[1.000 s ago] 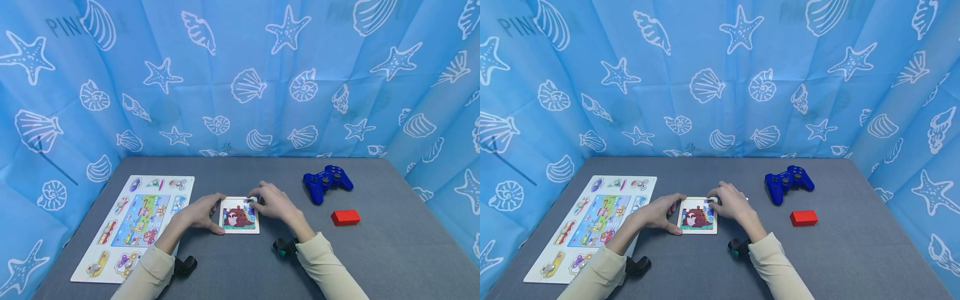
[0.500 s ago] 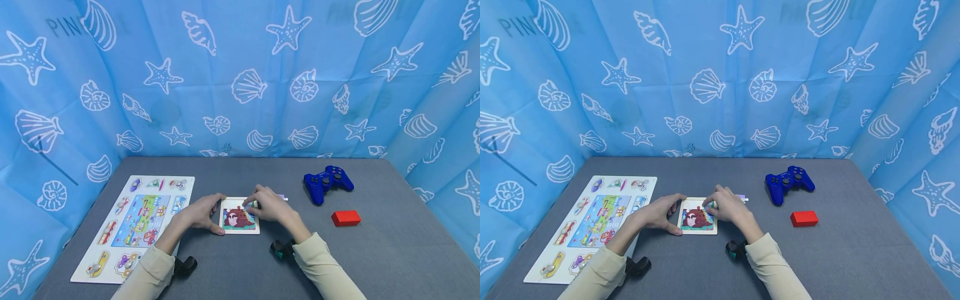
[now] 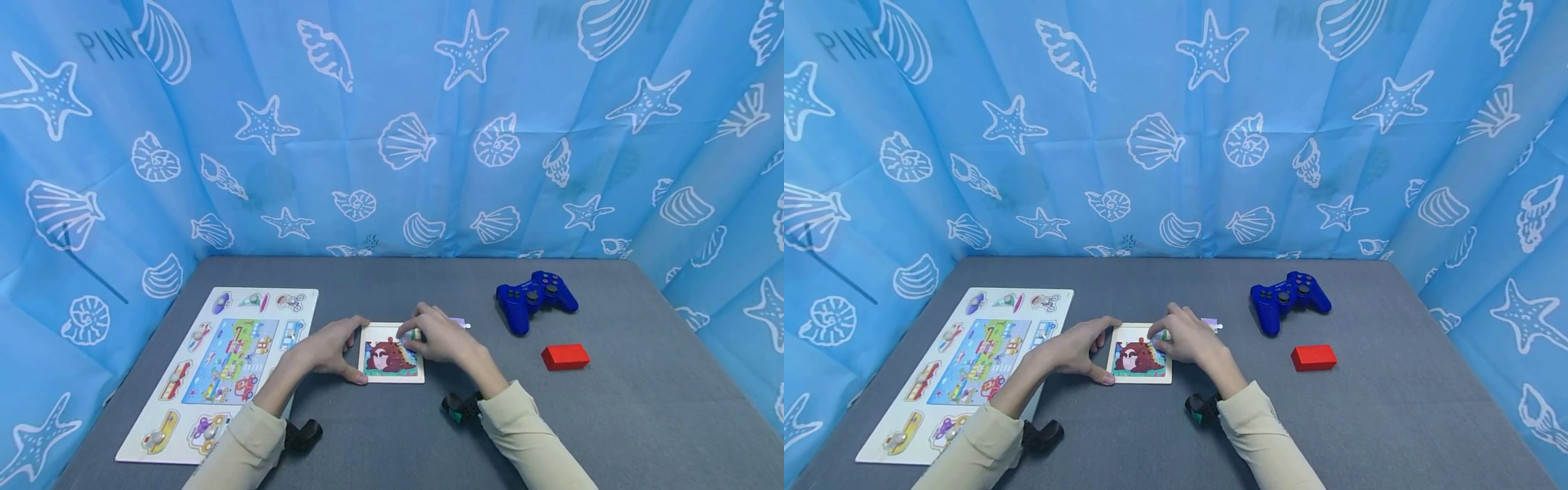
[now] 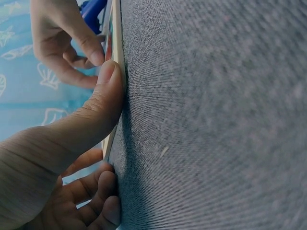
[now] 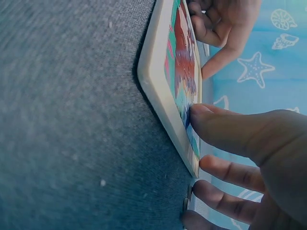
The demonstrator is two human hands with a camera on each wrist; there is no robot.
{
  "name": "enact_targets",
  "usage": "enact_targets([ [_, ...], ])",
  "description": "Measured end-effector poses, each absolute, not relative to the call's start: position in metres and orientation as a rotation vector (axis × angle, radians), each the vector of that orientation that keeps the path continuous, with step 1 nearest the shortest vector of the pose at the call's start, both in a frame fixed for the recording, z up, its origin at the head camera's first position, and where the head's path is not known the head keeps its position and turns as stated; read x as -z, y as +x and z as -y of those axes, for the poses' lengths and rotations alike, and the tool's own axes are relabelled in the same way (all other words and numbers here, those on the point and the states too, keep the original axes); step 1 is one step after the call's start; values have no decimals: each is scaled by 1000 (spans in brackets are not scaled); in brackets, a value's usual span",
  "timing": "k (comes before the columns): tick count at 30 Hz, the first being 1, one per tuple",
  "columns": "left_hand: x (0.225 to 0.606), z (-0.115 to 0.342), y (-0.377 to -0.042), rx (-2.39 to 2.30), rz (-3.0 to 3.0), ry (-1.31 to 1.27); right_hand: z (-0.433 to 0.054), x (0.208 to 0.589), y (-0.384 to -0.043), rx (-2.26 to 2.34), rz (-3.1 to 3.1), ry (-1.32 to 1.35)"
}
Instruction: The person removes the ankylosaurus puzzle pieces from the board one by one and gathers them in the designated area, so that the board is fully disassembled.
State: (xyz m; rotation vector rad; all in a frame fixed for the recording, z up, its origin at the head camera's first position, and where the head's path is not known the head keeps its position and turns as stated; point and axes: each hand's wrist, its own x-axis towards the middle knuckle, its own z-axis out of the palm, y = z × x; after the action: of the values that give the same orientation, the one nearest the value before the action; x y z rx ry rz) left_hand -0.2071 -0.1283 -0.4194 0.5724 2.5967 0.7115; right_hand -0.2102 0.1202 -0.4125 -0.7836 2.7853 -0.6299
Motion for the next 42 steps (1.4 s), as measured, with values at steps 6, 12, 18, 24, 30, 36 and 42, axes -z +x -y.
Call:
enact_targets([
  [6, 419, 128, -206, -705, -2596, 572, -120, 413, -209, 637, -2789, -782],
  [12, 419, 128, -206, -710, -2596, 586, -119, 413, -208, 628, -2798, -798],
  [18, 419, 129, -207, -711, -2595, 585, -119, 413, -207, 616, -2817, -850],
  [24, 419, 129, -207, -710, -2598, 593, -120, 415, -208, 632, -2847, -872],
  [30, 420, 128, -207, -706, -2600, 589, -120, 415, -208, 643, -2850, -836],
  [36, 420, 128, -208, -705, -2604, 579, -120, 415, -208, 641, -2849, -805],
  [42, 420, 128, -207, -705, -2601, 565, -119, 414, -207, 638, -2845, -789],
])
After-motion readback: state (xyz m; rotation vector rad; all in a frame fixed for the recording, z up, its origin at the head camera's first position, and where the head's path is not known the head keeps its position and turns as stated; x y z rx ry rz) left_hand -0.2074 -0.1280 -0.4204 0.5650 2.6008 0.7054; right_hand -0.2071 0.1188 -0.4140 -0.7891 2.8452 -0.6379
